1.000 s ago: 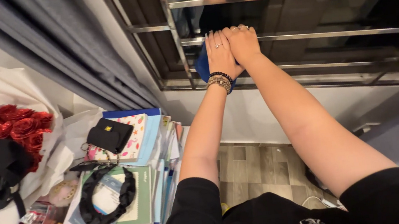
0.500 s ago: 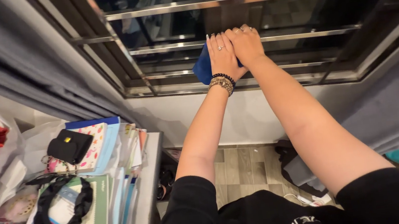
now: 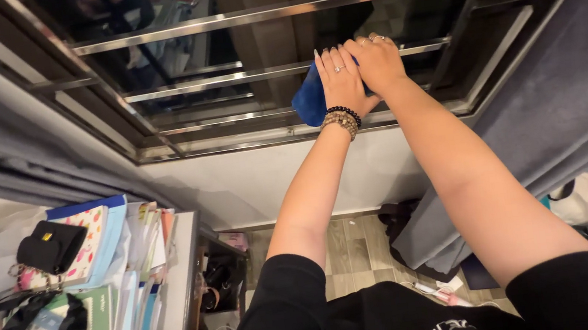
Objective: The person wipes a window with a blue cloth, moving the cloth across the glass and metal bars in repeated motions. The person folds and repositions the cloth while continuing to clean different sections of the window.
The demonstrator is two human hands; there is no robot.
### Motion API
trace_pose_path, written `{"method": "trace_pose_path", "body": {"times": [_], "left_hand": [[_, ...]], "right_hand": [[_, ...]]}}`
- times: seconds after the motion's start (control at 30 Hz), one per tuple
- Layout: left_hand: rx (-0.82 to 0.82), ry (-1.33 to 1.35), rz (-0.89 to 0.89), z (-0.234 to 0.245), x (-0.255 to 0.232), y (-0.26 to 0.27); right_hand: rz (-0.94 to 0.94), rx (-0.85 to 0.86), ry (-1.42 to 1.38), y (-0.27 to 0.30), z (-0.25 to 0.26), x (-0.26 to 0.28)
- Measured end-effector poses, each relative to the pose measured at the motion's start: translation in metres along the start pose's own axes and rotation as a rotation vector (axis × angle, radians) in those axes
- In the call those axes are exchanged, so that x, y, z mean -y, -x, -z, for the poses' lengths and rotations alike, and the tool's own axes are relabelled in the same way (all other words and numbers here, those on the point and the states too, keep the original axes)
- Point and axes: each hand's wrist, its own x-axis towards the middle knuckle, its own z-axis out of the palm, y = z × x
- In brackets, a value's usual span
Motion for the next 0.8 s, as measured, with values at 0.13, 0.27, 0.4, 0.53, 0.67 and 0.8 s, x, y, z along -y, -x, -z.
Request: {"method": "trace_pose_path", "body": {"times": [0.13, 0.27, 0.4, 0.53, 0.67, 0.8], "left_hand": [[0.033, -0.008, -0.025, 0.003, -0.023, -0.002], [0.036, 0.009, -0.059, -0.002, -0.038, -0.006], [0.045, 0.046, -0.103, 0.005, -0.041, -0.001], [0.018, -0.084, -0.286, 0.018, -0.019, 0.009], [0.156, -0.174, -0.351, 0.036, -0.002, 0.034], [0.135, -0.122, -0.372, 0.019, 0.014, 0.068]], "right_hand": [[-0.017, -0.008, 0.000, 0.012, 0.012, -0.020], [-0.037, -0.025, 0.019, 0.026, 0.004, -0.041], [-0.086, -0.058, -0.035, 0.033, 0.025, -0.037], [-0.120, -0.133, -0.174, 0.033, 0.065, -0.009], [-0.059, -0.216, -0.128, 0.046, 0.079, 0.016], [0.074, -0.259, -0.118, 0.068, 0.063, 0.032]]}}
